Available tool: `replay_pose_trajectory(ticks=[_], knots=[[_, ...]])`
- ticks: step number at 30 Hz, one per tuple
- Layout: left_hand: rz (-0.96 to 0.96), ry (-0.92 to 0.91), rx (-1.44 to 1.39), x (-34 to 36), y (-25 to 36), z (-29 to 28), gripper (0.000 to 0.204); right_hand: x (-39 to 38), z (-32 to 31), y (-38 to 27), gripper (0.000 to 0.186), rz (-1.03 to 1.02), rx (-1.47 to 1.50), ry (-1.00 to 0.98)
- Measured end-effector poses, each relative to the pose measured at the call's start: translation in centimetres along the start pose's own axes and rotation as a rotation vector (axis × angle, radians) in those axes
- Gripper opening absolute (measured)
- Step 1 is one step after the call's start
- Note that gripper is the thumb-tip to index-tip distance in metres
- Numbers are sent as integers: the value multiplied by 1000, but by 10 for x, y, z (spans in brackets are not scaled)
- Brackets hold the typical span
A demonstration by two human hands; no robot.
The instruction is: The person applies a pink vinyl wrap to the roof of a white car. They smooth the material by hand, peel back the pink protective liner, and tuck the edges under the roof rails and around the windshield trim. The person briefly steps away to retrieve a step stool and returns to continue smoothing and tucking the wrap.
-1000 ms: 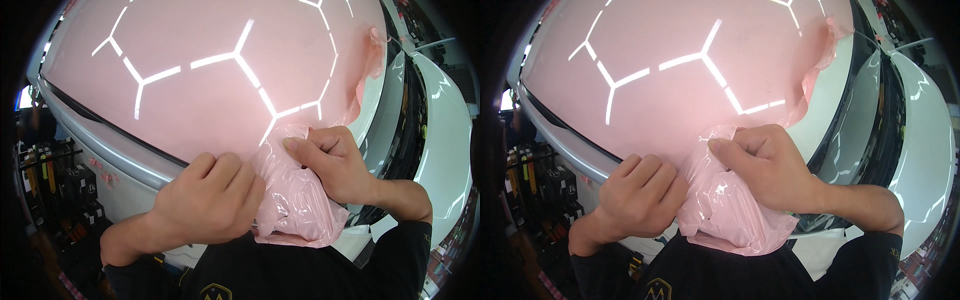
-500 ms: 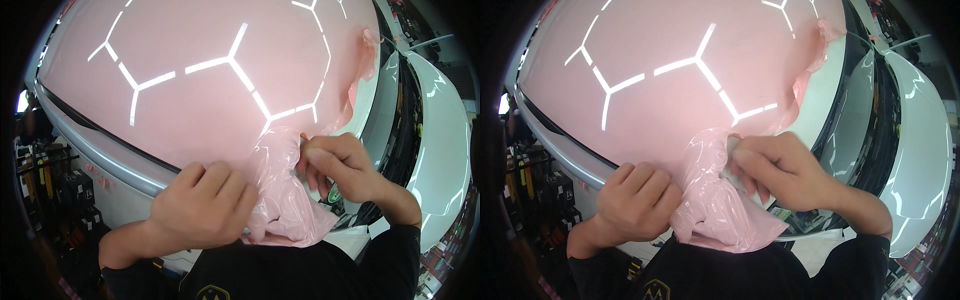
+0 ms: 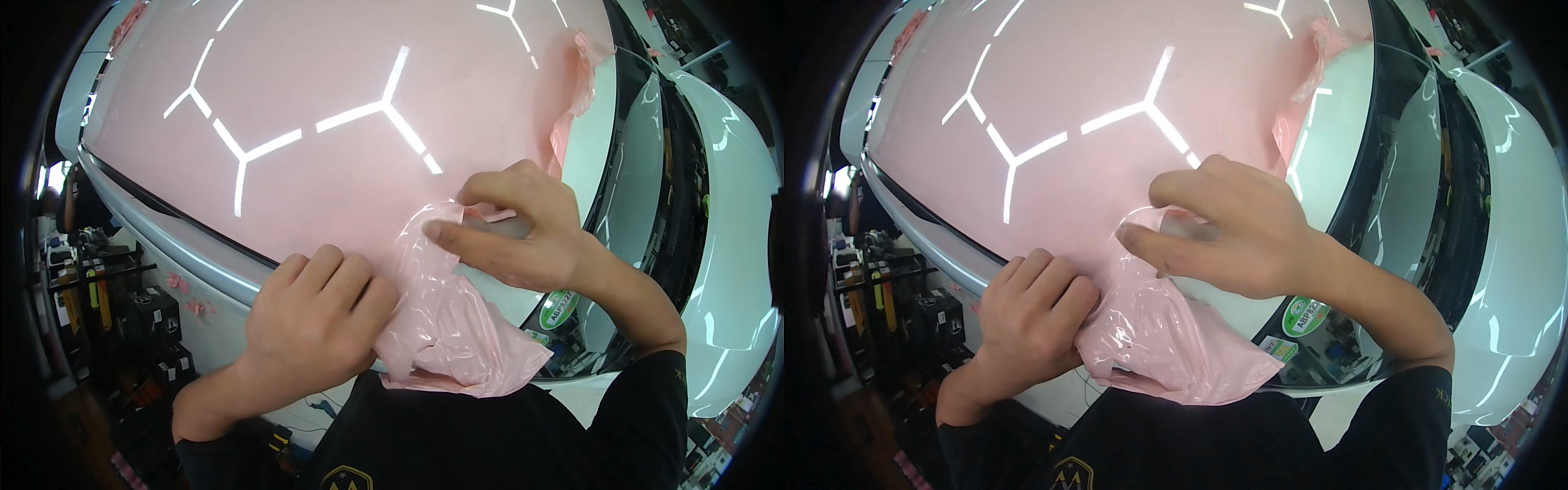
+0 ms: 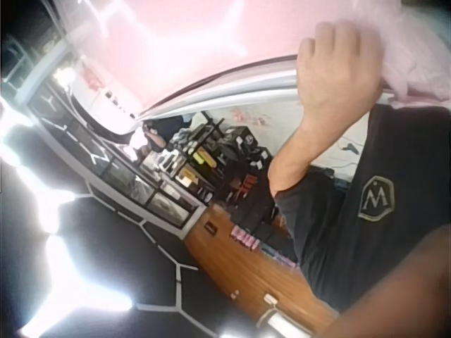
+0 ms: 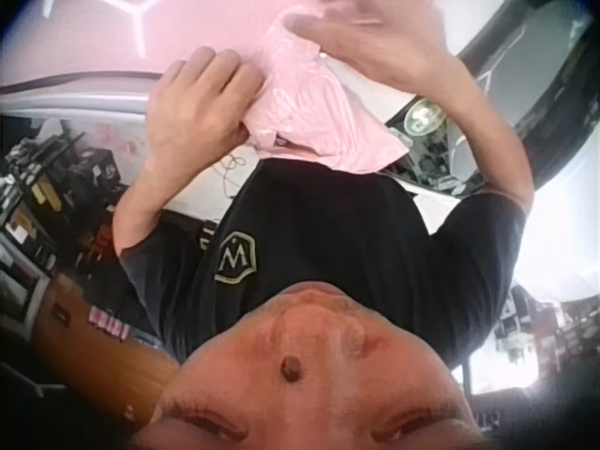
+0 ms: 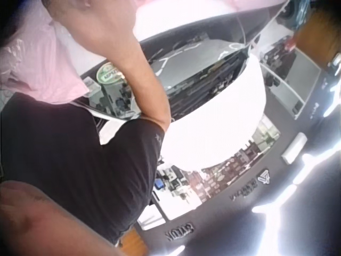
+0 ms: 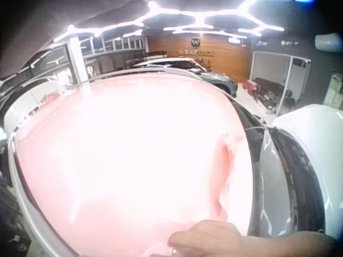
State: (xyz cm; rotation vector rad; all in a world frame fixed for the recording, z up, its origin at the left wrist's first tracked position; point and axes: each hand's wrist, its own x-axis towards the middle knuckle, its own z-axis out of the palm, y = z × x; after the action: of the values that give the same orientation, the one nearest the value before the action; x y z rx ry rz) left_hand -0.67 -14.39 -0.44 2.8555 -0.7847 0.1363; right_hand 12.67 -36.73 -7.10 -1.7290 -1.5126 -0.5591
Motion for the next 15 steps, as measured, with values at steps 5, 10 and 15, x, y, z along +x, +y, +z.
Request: replay_pose_trajectory(ticks=[5, 10, 15], knots=[[-73, 49, -9, 3, 3, 3, 34, -9, 8, 9, 23, -93, 94, 37], [-133, 141, 1, 8, 6, 9, 47, -9, 11, 12, 22, -132, 95, 42], [-85, 124, 17, 10, 10, 6, 53, 0, 9, 16, 18, -185, 84, 20]])
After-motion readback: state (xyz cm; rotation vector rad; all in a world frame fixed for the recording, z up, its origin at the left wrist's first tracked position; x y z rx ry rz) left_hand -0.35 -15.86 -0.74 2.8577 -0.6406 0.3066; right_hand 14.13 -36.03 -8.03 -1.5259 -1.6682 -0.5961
